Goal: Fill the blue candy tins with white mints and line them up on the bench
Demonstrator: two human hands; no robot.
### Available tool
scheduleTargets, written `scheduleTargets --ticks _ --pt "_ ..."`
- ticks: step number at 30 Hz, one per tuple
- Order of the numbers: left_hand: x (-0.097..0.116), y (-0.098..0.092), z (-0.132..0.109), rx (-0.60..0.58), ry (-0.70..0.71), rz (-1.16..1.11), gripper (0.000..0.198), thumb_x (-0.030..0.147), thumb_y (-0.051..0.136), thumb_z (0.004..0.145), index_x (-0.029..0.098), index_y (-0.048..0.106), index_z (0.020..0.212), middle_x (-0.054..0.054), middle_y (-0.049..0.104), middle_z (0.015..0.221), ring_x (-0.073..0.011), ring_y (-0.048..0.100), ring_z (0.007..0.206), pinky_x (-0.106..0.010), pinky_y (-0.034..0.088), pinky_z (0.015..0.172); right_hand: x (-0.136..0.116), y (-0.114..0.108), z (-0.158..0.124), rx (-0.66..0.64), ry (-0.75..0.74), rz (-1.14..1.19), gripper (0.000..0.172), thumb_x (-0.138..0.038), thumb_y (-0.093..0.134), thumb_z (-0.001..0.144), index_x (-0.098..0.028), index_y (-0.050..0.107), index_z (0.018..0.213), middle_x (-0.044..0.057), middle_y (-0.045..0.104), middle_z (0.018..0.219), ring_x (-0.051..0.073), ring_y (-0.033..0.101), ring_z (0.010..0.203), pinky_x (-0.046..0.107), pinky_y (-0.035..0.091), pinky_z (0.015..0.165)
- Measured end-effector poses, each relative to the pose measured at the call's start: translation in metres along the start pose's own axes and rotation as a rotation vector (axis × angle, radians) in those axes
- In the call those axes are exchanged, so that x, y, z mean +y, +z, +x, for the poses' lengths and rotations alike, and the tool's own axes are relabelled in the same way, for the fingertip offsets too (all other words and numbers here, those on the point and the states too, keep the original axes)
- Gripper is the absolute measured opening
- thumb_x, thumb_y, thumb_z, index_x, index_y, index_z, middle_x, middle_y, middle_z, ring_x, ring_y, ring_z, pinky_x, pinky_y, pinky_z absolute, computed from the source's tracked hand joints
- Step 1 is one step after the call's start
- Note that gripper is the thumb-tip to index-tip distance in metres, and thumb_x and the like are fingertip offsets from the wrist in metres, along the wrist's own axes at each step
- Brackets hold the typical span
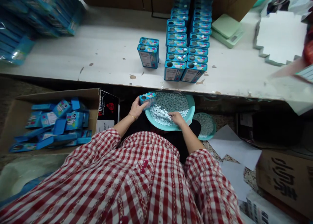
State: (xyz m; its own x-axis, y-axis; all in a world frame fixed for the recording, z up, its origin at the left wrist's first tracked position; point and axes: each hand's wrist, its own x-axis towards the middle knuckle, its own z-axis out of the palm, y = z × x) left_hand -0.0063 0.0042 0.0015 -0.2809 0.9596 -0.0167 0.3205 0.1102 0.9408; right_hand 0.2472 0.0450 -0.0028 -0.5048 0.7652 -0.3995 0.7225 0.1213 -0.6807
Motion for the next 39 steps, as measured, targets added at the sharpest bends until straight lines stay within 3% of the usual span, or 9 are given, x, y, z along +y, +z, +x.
scheduleTargets --ticks 6,10,15,20,23,28,32,36,39 --pt "0.003 0.01 0.0 -0.071 0.095 0.048 0.042 0.031 0.065 0.075 0.016 0.056 0.113 -0.007 0.065 0.108 -0.0195 0.061 0.099 -0.033 0.047 0.093 -0.014 -0.054 -0.023 0.025 0.033 0.118 0.037 -0.009 0.05 0.069 -0.012 0.075 0.097 0.006 0.07 0.086 0.014 0.06 0.067 0.022 0.047 0.059" --pt "0.006 0.024 -0.003 -0.128 0.186 0.155 0.04 0.027 0.064 0.074 0.018 0.059 0.113 -0.008 0.063 0.114 -0.0217 0.059 0.107 -0.036 0.044 0.098 -0.054 -0.085 -0.029 0.022 -0.03 -0.093 0.039 -0.009 0.049 0.071 -0.02 0.075 0.099 0.004 0.07 0.089 0.017 0.062 0.078 0.025 0.048 0.07" --pt "0.013 0.031 -0.008 -0.187 0.179 0.298 0.04 0.023 0.061 0.074 0.021 0.06 0.115 -0.007 0.062 0.119 -0.0235 0.057 0.111 -0.038 0.042 0.099 -0.12 -0.091 -0.032 -0.019 0.058 -0.643 0.037 -0.008 0.046 0.079 -0.021 0.074 0.1 0.012 0.069 0.103 0.026 0.063 0.097 0.034 0.045 0.083" --pt "0.013 0.03 -0.01 -0.201 0.175 0.319 0.041 0.024 0.061 0.075 0.022 0.06 0.116 -0.006 0.061 0.121 -0.0239 0.056 0.112 -0.039 0.041 0.099 -0.158 -0.087 -0.037 -0.07 0.067 -0.828 0.039 -0.008 0.036 0.086 -0.015 0.071 0.1 0.019 0.066 0.103 0.029 0.064 0.093 0.037 0.047 0.077" --pt "0.01 0.028 -0.009 -0.178 0.197 0.287 0.039 0.025 0.06 0.075 0.02 0.06 0.114 -0.007 0.062 0.119 -0.0233 0.057 0.111 -0.038 0.041 0.099 -0.146 -0.094 -0.044 -0.043 0.047 -0.842 0.039 -0.01 0.036 0.086 -0.018 0.071 0.101 0.016 0.066 0.102 0.027 0.064 0.09 0.033 0.046 0.073" --pt "0.006 0.019 -0.009 -0.132 0.221 0.206 0.037 0.027 0.062 0.076 0.02 0.059 0.112 -0.007 0.063 0.116 -0.0215 0.058 0.108 -0.035 0.043 0.098 -0.072 -0.091 -0.037 0.057 0.109 -0.676 0.038 -0.018 0.04 0.087 -0.024 0.068 0.113 0.009 0.066 0.108 0.024 0.062 0.094 0.028 0.045 0.074" --pt "0.002 0.014 -0.009 -0.092 0.209 0.134 0.037 0.029 0.063 0.077 0.019 0.058 0.112 -0.008 0.063 0.115 -0.0209 0.059 0.107 -0.035 0.044 0.097 -0.026 -0.038 -0.008 0.045 0.271 -0.662 0.045 -0.008 0.033 0.088 -0.015 0.062 0.121 0.015 0.062 0.117 0.022 0.06 0.098 0.027 0.045 0.077" --pt "-0.001 0.016 -0.008 -0.087 0.167 0.086 0.04 0.029 0.065 0.076 0.018 0.057 0.114 -0.009 0.063 0.115 -0.021 0.059 0.106 -0.035 0.045 0.097 -0.022 0.022 0.013 -0.099 0.233 -0.613 0.041 -0.007 0.034 0.088 -0.012 0.066 0.114 0.017 0.063 0.116 0.023 0.061 0.102 0.028 0.046 0.081" --pt "-0.001 0.017 -0.006 -0.078 0.135 0.057 0.041 0.028 0.065 0.076 0.018 0.056 0.114 -0.008 0.062 0.116 -0.0205 0.06 0.106 -0.034 0.045 0.097 -0.021 0.037 0.019 -0.161 0.17 -0.531 0.04 -0.005 0.042 0.084 -0.017 0.068 0.112 0.014 0.066 0.114 0.022 0.062 0.103 0.026 0.046 0.083"
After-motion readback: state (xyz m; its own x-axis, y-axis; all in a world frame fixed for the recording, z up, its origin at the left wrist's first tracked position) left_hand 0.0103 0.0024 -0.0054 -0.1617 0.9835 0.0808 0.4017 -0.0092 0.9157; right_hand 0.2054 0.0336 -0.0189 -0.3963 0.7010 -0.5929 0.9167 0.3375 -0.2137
